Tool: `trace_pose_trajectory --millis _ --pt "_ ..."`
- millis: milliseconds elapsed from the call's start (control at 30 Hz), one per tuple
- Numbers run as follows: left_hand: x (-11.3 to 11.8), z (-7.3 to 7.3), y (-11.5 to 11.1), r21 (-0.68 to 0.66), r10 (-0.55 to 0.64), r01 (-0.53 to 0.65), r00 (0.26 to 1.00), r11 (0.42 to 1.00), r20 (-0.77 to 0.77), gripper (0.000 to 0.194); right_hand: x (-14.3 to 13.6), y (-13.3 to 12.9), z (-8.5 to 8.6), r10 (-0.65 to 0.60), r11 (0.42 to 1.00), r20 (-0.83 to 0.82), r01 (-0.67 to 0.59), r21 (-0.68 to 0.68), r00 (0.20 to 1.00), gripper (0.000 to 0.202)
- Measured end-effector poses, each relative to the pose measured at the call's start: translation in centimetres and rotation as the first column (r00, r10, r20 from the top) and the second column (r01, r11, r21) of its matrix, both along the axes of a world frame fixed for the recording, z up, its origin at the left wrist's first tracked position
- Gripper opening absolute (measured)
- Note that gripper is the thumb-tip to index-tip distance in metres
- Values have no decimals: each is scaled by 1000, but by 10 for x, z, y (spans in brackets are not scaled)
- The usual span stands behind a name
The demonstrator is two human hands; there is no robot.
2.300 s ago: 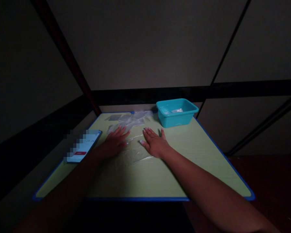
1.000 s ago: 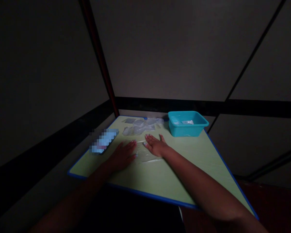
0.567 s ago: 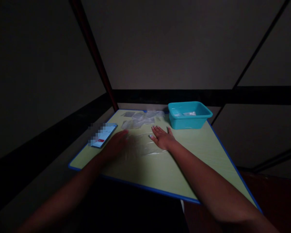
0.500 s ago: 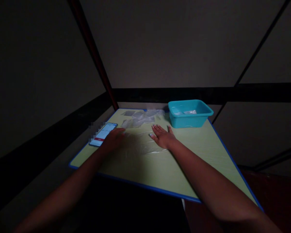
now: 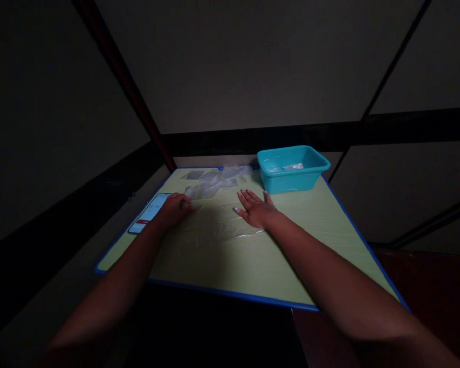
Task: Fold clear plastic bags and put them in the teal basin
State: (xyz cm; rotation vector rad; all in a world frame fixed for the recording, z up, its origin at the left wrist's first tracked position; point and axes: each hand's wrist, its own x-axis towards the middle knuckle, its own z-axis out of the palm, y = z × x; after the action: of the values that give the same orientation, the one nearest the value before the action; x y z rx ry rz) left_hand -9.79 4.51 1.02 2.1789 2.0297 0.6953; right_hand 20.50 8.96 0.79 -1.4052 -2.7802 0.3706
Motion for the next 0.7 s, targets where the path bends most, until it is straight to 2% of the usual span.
trace_pose_trajectory --millis 200,533,700 --pt "3 4 -2 -26 -48 49 998 998 43 9 1 -1 0 -1 1000 17 1 2 1000 66" --pt "1 11 -11 -53 -28 35 991 998 128 7 2 0 1 -3 1000 8 4 -18 1000 65" --pt "5 19 -17 24 26 -29 993 999 112 9 1 -1 5 -10 1000 22 11 -30 1000 65"
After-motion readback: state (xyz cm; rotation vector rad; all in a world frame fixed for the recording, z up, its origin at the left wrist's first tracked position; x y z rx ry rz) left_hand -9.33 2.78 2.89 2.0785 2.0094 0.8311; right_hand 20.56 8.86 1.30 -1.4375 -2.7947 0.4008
